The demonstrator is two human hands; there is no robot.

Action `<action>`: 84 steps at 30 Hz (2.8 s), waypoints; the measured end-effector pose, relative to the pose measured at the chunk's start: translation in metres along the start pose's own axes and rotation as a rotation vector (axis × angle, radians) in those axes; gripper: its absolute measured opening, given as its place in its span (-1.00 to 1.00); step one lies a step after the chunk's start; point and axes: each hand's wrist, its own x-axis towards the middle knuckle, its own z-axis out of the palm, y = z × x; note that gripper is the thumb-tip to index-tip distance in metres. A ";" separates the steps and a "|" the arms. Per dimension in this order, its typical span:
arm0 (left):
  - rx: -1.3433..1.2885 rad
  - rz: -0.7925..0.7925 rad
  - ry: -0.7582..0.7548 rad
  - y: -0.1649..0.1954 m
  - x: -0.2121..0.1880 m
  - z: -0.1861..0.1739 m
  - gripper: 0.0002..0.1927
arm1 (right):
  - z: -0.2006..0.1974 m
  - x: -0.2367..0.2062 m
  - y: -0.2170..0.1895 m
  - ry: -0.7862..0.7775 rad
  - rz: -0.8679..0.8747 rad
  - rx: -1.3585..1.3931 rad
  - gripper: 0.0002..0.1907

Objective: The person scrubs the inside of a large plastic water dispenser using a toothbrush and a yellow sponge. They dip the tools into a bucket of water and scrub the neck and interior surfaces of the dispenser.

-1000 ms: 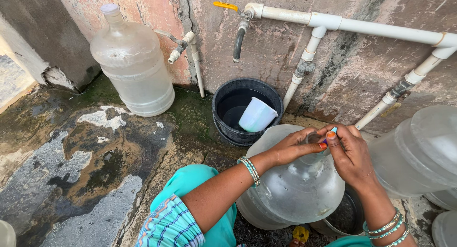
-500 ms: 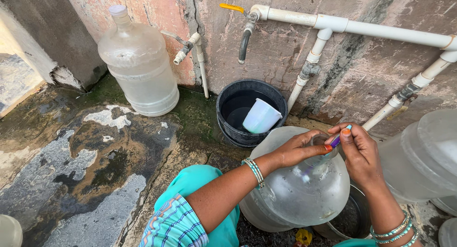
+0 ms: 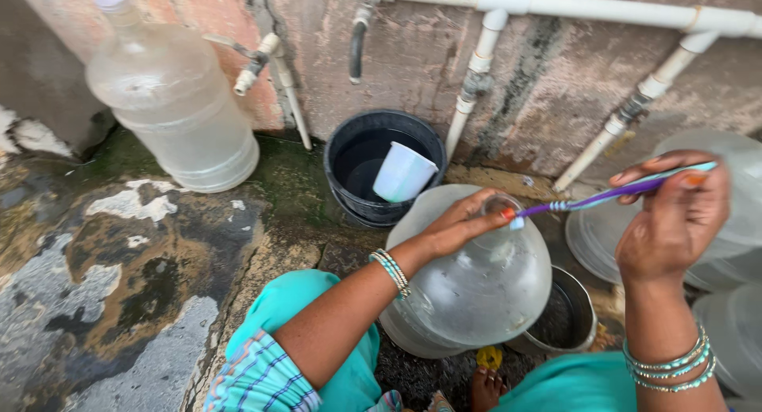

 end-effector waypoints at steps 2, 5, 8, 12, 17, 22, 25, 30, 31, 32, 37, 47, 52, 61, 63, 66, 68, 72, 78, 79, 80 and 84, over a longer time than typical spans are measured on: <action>0.054 0.030 -0.013 0.001 -0.005 -0.002 -0.07 | -0.031 0.002 -0.008 0.138 -0.085 -0.012 -0.68; -0.038 0.080 -0.048 0.006 -0.013 -0.002 -0.17 | -0.070 0.010 -0.003 0.227 -0.109 -0.103 -0.69; -0.065 0.013 -0.035 0.016 -0.016 0.000 -0.30 | -0.084 0.004 0.021 0.077 0.148 -0.440 -0.75; -0.146 0.003 -0.065 0.030 -0.021 -0.003 -0.45 | -0.079 -0.034 0.067 -0.446 0.656 -0.915 -0.77; -0.100 0.028 -0.047 0.040 -0.024 -0.006 -0.52 | -0.078 -0.098 0.113 -0.576 0.616 -1.354 -0.72; -0.078 0.030 -0.042 0.046 -0.022 -0.008 -0.49 | -0.075 -0.140 0.136 -0.737 0.973 -1.229 -0.77; -0.022 -0.011 -0.036 0.047 -0.021 -0.010 -0.45 | -0.085 -0.143 0.144 -0.731 0.981 -1.196 -0.78; 0.025 0.004 -0.041 0.046 -0.018 -0.011 -0.41 | -0.083 -0.147 0.147 -0.594 0.897 -1.261 -0.78; 0.025 0.018 -0.043 0.045 -0.017 -0.011 -0.41 | -0.080 -0.147 0.146 -0.622 0.897 -1.251 -0.79; 0.024 0.033 -0.043 0.044 -0.016 -0.011 -0.42 | -0.076 -0.147 0.146 -0.651 0.895 -1.242 -0.79; 0.021 0.013 -0.045 0.043 -0.013 -0.010 -0.41 | -0.071 -0.125 0.143 -0.629 0.720 -1.368 -0.74; -0.025 -0.022 -0.027 0.039 -0.004 -0.008 -0.33 | -0.049 -0.082 0.126 -0.673 0.580 -1.370 -0.82; 0.049 -0.012 -0.028 0.032 0.000 -0.010 -0.34 | -0.044 0.004 0.042 -0.164 0.319 -1.063 -0.82; -0.127 0.001 -0.119 0.004 0.011 -0.013 -0.33 | 0.024 0.047 -0.086 -0.216 0.174 -0.378 -0.77; -0.139 -0.010 -0.134 -0.004 0.014 -0.015 -0.30 | 0.041 0.042 -0.083 -0.332 0.160 -0.498 -0.76; -0.182 0.007 -0.174 -0.010 0.019 -0.014 -0.31 | 0.065 0.034 -0.066 -0.372 0.256 -0.622 -0.79; -0.200 0.009 -0.190 -0.012 0.020 -0.013 -0.33 | 0.072 0.033 -0.060 -0.378 0.273 -0.646 -0.82; -0.316 0.067 -0.272 -0.010 0.024 -0.013 -0.39 | 0.058 0.038 -0.069 -0.277 0.147 -0.535 -0.80; -0.246 0.010 -0.260 -0.013 0.031 -0.014 -0.38 | 0.033 0.038 -0.075 -0.282 0.054 -0.481 -0.77; -0.250 -0.018 -0.257 -0.014 0.033 -0.014 -0.39 | 0.038 0.038 -0.068 -0.286 0.070 -0.466 -0.77; -0.254 -0.044 -0.254 -0.016 0.036 -0.014 -0.40 | 0.045 0.039 -0.060 -0.290 0.085 -0.450 -0.78; -0.259 0.074 -0.294 -0.034 0.042 -0.013 -0.38 | 0.075 0.040 -0.044 -0.345 0.264 -0.553 -0.77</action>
